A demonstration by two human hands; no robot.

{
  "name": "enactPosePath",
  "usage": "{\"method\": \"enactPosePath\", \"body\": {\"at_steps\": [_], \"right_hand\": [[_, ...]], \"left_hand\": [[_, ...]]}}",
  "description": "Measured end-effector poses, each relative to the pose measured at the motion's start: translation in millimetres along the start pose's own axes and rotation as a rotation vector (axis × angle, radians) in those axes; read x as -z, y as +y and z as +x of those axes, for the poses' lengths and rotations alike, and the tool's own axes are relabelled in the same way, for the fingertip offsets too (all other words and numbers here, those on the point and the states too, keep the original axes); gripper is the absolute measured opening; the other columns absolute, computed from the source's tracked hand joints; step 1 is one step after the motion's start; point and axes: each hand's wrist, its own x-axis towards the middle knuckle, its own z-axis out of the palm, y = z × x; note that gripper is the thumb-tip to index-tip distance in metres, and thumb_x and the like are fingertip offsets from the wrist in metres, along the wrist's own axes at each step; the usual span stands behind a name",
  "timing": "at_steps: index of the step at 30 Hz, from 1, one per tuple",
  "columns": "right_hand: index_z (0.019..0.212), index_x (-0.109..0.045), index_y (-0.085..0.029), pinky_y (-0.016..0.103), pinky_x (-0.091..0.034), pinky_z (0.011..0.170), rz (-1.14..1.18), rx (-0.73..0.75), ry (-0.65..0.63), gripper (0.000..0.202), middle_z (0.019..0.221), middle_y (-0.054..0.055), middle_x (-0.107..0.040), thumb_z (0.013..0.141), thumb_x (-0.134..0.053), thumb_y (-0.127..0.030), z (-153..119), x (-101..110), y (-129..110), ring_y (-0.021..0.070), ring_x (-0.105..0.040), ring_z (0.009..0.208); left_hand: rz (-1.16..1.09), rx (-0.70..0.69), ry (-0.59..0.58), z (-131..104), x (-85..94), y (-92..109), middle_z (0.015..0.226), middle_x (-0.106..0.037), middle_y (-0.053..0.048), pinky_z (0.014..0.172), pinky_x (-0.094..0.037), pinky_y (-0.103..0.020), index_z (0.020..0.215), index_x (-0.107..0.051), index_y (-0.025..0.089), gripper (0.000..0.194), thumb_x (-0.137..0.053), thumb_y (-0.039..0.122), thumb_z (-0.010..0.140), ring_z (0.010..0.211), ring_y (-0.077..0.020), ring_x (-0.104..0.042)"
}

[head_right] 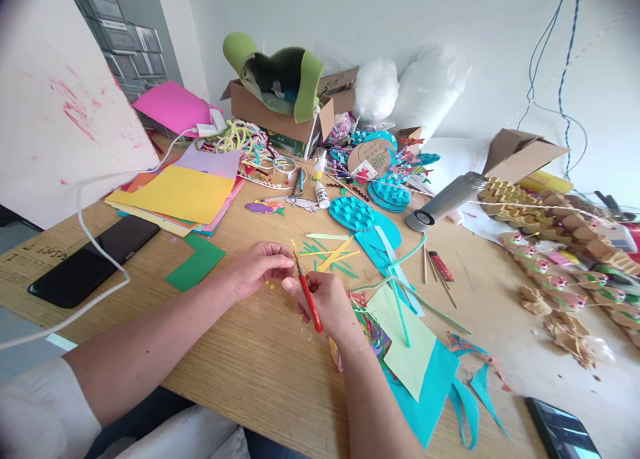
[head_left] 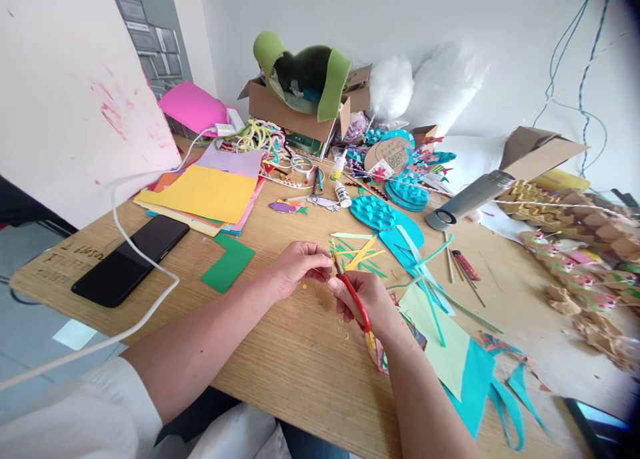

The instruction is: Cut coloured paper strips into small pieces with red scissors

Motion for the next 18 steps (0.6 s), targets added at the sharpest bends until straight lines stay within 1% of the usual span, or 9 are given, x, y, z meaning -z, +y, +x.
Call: {"method": "enactPosePath", "body": {"at_steps": [10,18], "right_hand": [[0.057,-0.049,-0.018,0.019,-0.035,0.036,0.010,0.014,-0.015,0.045,0.047,0.000,-0.059,0.072,-0.067,-0.057,0.9,0.2,-2.3,0.0110,-0.053,0.036],[0.057,-0.049,-0.018,0.019,-0.033,0.036,0.002,0.004,-0.022,0.045,0.046,-0.001,-0.058,0.073,-0.066,-0.057,0.2,0.4,-1.0,0.0109,-0.052,0.036]], "left_hand": [[0.047,0.016,-0.024,-1.8,-1.1,4.4,0.060,-0.062,-0.002,0.059,-0.042,-0.025,0.064,-0.062,0.010,0.017,-0.071,0.024,0.058,0.055,-0.0093,-0.055],[0.040,0.014,-0.023,-1.2,0.3,3.4,0.059,-0.062,-0.002,0.058,-0.042,-0.024,0.065,-0.063,0.010,0.016,-0.070,0.023,0.058,0.055,-0.0096,-0.054]]}}
